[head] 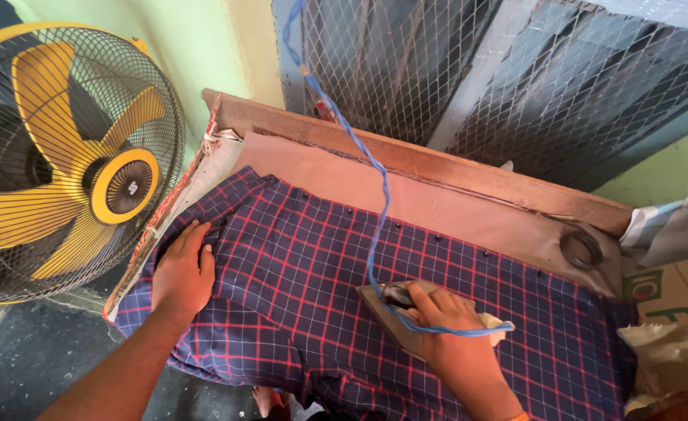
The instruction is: The person irons a plaid shirt laid out on a wooden ironing board. They use a traditional electric iron, moving it back and forth across the fabric while holding the shirt in place with their left hand.
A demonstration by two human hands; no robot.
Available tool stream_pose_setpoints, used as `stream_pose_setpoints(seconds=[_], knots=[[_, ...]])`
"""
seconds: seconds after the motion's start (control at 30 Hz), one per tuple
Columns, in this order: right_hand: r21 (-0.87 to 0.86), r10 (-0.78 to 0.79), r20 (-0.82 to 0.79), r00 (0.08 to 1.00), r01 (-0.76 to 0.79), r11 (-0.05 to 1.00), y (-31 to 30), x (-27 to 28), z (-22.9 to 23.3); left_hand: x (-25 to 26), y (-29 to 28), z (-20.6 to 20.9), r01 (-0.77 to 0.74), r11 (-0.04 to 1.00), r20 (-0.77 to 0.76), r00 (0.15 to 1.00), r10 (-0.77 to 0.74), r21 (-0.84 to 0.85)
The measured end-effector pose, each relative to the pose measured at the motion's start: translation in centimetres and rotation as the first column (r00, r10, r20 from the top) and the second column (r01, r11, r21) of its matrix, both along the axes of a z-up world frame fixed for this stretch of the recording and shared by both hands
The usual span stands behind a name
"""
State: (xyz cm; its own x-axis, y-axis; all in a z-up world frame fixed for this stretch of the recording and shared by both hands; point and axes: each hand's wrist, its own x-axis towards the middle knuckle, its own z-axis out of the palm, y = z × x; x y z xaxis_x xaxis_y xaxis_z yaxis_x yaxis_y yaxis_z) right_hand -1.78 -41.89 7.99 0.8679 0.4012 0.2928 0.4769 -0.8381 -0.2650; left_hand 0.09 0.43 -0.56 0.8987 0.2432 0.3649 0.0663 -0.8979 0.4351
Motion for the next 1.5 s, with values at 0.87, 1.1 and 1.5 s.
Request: stream_pose_setpoints(seconds=[0.87, 1.1, 1.5], knots=[[-0.052, -0.486, 0.042, 0.873, 0.487, 0.872, -12.8, -1.8, -2.1, 0.0, -0.2, 0.3, -0.022, 1.000, -0.019, 1.000, 0.021, -0.011], [-0.081, -0.666, -0.002, 0.746, 0.663, 0.744, -14.0, -0.2, -2.3, 0.2, -0.2, 0.1, -0.012, 1.000, 0.009, 1.000, 0.012, 0.011], [-0.127, -0.668, -0.054, 0.742, 0.659, 0.741, -11.2, 1.1, -1.4, 0.5, -0.1, -1.1, -0.033, 0.993, 0.019, 0.999, 0.031, 0.110]])
